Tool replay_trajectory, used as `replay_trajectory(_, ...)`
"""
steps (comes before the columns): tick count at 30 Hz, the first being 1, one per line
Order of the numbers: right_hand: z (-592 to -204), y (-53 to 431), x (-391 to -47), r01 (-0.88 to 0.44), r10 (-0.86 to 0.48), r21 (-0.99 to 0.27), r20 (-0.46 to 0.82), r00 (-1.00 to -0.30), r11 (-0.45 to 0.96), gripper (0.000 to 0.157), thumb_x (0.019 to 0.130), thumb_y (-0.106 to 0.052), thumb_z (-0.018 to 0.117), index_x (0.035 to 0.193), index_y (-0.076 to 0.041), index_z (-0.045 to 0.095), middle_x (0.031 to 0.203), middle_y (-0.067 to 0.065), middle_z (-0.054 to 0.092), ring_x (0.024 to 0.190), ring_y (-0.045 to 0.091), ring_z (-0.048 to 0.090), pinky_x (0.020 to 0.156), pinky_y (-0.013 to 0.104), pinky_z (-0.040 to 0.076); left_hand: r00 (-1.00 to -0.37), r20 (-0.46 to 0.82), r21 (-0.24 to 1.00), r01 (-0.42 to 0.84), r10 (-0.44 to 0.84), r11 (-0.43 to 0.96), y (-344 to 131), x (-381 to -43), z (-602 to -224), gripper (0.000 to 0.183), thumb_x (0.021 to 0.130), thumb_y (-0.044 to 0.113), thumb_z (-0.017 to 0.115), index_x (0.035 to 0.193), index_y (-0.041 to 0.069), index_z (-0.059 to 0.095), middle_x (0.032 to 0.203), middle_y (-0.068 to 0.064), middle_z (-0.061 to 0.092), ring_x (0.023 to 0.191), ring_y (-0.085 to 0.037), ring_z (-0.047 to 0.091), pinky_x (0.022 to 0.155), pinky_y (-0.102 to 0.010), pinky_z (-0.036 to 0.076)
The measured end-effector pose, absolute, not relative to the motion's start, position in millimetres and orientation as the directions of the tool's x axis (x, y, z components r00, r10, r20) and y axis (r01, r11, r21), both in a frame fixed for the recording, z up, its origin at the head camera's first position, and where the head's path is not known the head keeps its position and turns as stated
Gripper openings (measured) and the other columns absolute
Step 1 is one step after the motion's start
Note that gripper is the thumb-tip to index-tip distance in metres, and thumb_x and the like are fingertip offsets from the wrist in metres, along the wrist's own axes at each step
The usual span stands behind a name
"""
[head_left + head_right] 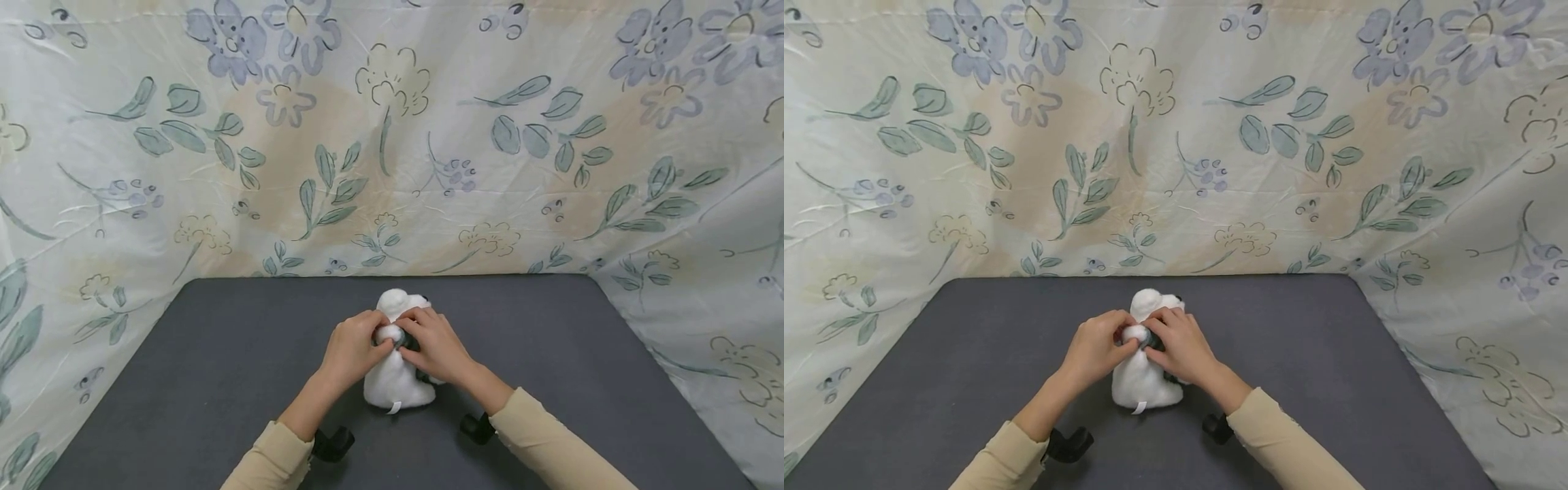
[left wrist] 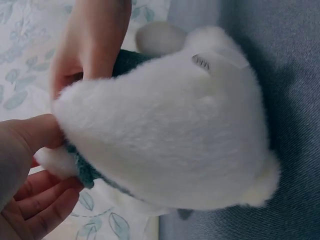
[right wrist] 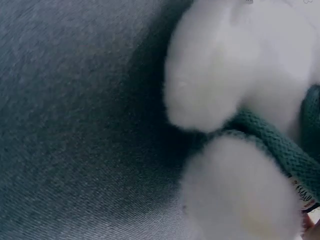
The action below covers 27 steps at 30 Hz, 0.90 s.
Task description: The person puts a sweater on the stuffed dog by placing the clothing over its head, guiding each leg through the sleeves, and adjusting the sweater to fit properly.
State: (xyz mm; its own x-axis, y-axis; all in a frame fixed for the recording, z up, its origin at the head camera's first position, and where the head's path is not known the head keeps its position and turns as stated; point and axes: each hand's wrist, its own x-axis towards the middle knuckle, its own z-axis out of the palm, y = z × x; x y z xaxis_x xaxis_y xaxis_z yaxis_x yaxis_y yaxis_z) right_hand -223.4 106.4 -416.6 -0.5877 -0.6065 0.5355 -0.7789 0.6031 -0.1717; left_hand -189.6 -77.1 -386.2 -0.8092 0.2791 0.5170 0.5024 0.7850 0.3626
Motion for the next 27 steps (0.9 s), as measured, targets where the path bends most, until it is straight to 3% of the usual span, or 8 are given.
replay_trajectory(7, -417.9, 105.2, -221.5, -0.731, -0.594, -0.101, 0.514, -0.619, 0.674, 0.037, 0.077, -0.027, 0.075, 0.111, -0.02, 0.063, 0.106, 0.0, 0.055, 0.098, 0.021, 0.05, 0.075, 0.041, 0.043, -0.788, 0.559, 0.36, 0.513, 0.26, 0.779, -77.3, -189.1, -388.4, 0.01, 0.075, 0.011, 0.068, 0.079, 0.017, 0.06, 0.064, 0.007, 0.049, 0.049, -0.002, 0.036, 0.044, -0.018, 0.03)
replay_trajectory(17, -413.8, 109.0, -219.6, -0.663, -0.586, -0.087, 0.393, -0.709, 0.743, 0.041, 0.083, -0.032, 0.067, 0.122, -0.024, 0.058, 0.115, 0.004, 0.053, 0.102, 0.025, 0.05, 0.075, 0.042, 0.042, -0.77, 0.582, 0.336, 0.521, 0.262, 0.785, -79.4, -186.4, -381.4, 0.009, 0.073, 0.01, 0.066, 0.076, 0.016, 0.06, 0.064, 0.007, 0.049, 0.049, -0.004, 0.037, 0.045, -0.019, 0.031)
replay_trajectory(27, -417.0, 115.9, -221.2, -0.658, -0.592, -0.1, 0.353, -0.725, 0.746, 0.045, 0.084, -0.036, 0.065, 0.127, -0.024, 0.055, 0.117, 0.005, 0.052, 0.106, 0.027, 0.049, 0.076, 0.042, 0.041, -0.782, 0.568, 0.343, 0.51, 0.258, 0.789, -79.3, -186.7, -380.8, 0.01, 0.072, 0.011, 0.067, 0.076, 0.016, 0.06, 0.064, 0.008, 0.049, 0.049, -0.003, 0.037, 0.045, -0.019, 0.031)
